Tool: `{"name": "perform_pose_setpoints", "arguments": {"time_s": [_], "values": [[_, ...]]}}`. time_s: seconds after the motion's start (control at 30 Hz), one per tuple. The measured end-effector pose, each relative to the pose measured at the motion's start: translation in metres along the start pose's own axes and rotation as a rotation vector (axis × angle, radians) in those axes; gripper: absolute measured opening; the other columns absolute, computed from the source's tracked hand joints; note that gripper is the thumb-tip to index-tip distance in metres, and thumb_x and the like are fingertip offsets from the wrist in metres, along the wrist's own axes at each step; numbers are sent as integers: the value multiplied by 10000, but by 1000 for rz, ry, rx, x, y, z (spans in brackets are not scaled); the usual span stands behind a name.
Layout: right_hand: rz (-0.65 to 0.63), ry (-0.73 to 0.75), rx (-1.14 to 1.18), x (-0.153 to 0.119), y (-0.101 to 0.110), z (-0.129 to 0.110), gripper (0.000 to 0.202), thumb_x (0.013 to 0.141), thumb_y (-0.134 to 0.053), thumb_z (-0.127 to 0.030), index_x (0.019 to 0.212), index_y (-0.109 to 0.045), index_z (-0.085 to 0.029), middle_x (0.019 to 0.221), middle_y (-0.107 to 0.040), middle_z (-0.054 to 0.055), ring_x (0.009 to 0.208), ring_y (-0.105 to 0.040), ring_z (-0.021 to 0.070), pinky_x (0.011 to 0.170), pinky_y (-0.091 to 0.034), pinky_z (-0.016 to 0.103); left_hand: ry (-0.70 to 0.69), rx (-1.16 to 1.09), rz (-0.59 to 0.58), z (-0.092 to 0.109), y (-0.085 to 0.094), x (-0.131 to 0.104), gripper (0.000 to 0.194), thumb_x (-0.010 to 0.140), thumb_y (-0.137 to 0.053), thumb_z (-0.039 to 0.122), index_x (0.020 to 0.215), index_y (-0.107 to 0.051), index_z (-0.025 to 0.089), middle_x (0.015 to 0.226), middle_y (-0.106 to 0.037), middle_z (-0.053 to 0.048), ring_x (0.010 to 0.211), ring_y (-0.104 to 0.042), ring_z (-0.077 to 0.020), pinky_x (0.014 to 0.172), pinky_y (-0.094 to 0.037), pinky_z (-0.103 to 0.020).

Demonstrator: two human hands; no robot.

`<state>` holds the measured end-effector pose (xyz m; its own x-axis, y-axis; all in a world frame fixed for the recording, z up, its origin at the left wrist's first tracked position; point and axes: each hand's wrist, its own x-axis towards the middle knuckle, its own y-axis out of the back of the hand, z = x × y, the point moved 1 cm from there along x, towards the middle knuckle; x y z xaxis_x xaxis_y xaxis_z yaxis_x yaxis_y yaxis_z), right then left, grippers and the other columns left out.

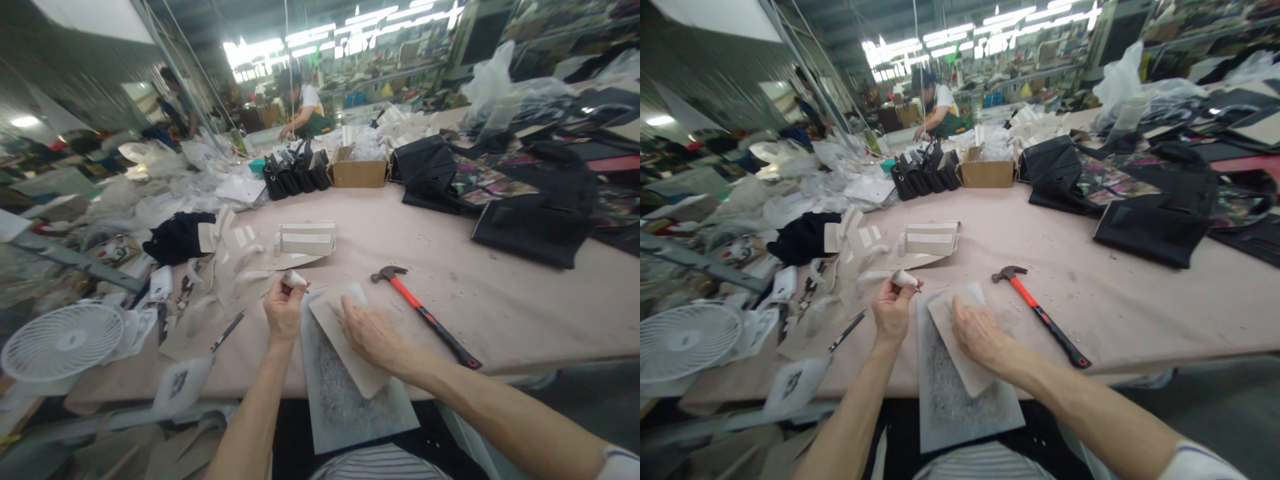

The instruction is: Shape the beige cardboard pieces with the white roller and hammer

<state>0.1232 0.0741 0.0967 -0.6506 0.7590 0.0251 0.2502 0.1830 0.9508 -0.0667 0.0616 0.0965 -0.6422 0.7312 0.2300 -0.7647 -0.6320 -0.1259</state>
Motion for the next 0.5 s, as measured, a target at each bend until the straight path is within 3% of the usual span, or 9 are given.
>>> {"name": "perform_pose_setpoints", "arguments": {"time_s": [0.07,0.17,0.27,0.37,0.5], "values": [[-27,-89,31,-2,-10,-7,282,999,-473,-281,1213,-585,-136,860,-719,118,754,-684,242,664,-450,337,58,38,-75,-17,-5,-8,256,762,-781,352,892,-695,148,803,-750,-39,734,-701,-160,715,-549,-257],[-87,-178,59,-8,-26,-18,226,1002,-501,-304,1080,-633,-137,896,-739,132,821,-714,250,674,-458,320,142,22,-173,-50,-14,-21,247,753,-773,338,901,-697,154,830,-755,-38,761,-693,-161,738,-542,-257],[-124,-283,139,-13,-35,-22,282,1006,-517,-373,1057,-649,-129,909,-744,147,859,-720,264,692,-456,317,204,-20,-210,-76,-19,-26,272,741,-771,336,929,-695,155,869,-763,-48,801,-701,-172,776,-548,-270],[-139,-324,281,-16,-36,-23,355,991,-542,-435,1117,-655,-123,923,-745,148,914,-712,271,730,-446,313,236,-34,-208,-86,-19,-27,277,749,-760,336,944,-693,150,890,-764,-58,813,-702,-174,787,-547,-271],[-122,-256,393,-17,-33,-18,385,1004,-494,-440,1184,-648,-136,938,-741,123,920,-697,260,759,-443,317,228,22,-264,-89,-17,-23,256,794,-737,339,970,-696,157,903,-765,-55,823,-705,-176,788,-545,-272]]}}
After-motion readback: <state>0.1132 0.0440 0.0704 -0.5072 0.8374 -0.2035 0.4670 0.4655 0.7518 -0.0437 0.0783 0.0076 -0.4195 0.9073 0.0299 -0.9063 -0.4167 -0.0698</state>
